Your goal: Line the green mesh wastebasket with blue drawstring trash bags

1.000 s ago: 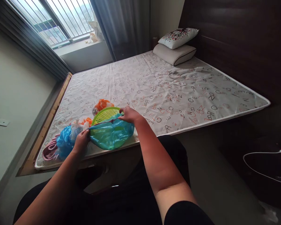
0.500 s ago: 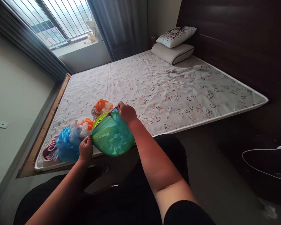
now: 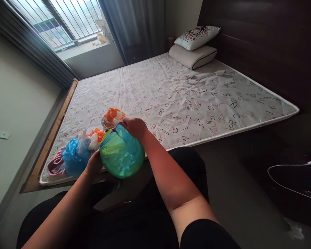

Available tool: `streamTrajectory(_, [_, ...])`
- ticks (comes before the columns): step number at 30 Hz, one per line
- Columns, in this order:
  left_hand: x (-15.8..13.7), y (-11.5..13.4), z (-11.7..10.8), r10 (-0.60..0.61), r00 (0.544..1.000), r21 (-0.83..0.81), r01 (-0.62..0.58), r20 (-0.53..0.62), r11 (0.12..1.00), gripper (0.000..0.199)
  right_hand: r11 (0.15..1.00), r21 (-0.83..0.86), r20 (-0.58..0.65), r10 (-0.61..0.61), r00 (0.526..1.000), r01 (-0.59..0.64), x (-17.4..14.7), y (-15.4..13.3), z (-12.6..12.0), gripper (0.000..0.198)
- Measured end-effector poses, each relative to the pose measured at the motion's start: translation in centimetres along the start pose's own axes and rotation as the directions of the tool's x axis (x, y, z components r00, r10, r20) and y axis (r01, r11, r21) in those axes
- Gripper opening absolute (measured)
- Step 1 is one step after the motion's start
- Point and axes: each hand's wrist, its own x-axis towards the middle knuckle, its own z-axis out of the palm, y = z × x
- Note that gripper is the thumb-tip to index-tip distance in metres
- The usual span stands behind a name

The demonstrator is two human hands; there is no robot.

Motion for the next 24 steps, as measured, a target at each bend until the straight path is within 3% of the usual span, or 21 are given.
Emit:
streamTrajectory(4, [0.0,0.1,-0.3,0.012,1.0,-0.028,-0.012,-0.008,1.0,0.033,0.999,-0.053,0.011,-0.01,1.0,0.01,-0.4,-1.0,-0.1,0.05])
streamTrajectory(7, [0.2,1.4,-0.9,0.157,0.985,-0.006,-0.158,-0.077,0.987,0.048,0.998,-0.055,0.014,0.021,1.0,-0.02,-0.5,-1.2,-0.3,0.048])
streamTrajectory(9, [0.1,2.7,-0.9,0.307,0.948,0.058,-0.303,-0.082,0.951,0.053,0.998,-0.043,0.017,0.041,0.999,-0.041,-0.5,-1.3,-0.4,0.046])
streamTrajectory(11, [-0.2,3.9,-0.5,0.466,0.884,0.192,-0.454,-0.023,0.87,0.052,0.999,-0.022,0.016,0.047,0.999,-0.047,-0.3,-1.3,-0.5,0.045])
streamTrajectory(13, [-0.5,4.8,0.2,0.59,0.8,0.379,-0.581,0.107,0.72,0.051,0.999,-0.005,0.017,0.042,0.999,-0.042,-0.1,-1.5,-0.5,0.045])
streamTrajectory(16, [-0.9,5.1,1.2,0.646,0.717,0.554,-0.659,0.262,0.508,0.039,0.999,0.002,0.038,0.032,0.999,-0.032,0.1,-1.8,-0.3,0.046])
streamTrajectory(18, [-0.7,4.8,1.5,0.665,0.716,0.584,-0.639,0.214,0.501,0.021,1.0,0.006,0.053,0.018,0.998,-0.018,0.2,-1.9,-0.1,0.045])
streamTrajectory(20, [-0.3,4.4,1.6,0.673,0.729,0.566,-0.61,0.126,0.555,0.018,1.0,0.012,0.048,0.0,0.999,-0.001,0.2,-1.8,0.1,0.044])
streamTrajectory(22, [0.2,4.1,1.5,0.675,0.73,0.53,-0.616,0.105,0.583,0.029,1.0,0.019,0.034,-0.008,0.999,0.008,0.2,-1.7,0.2,0.043])
streamTrajectory(24, [0.8,3.9,1.6,0.661,0.73,0.508,-0.641,0.173,0.575,0.044,0.999,0.032,0.021,-0.004,1.0,0.004,0.1,-1.5,0.2,0.043])
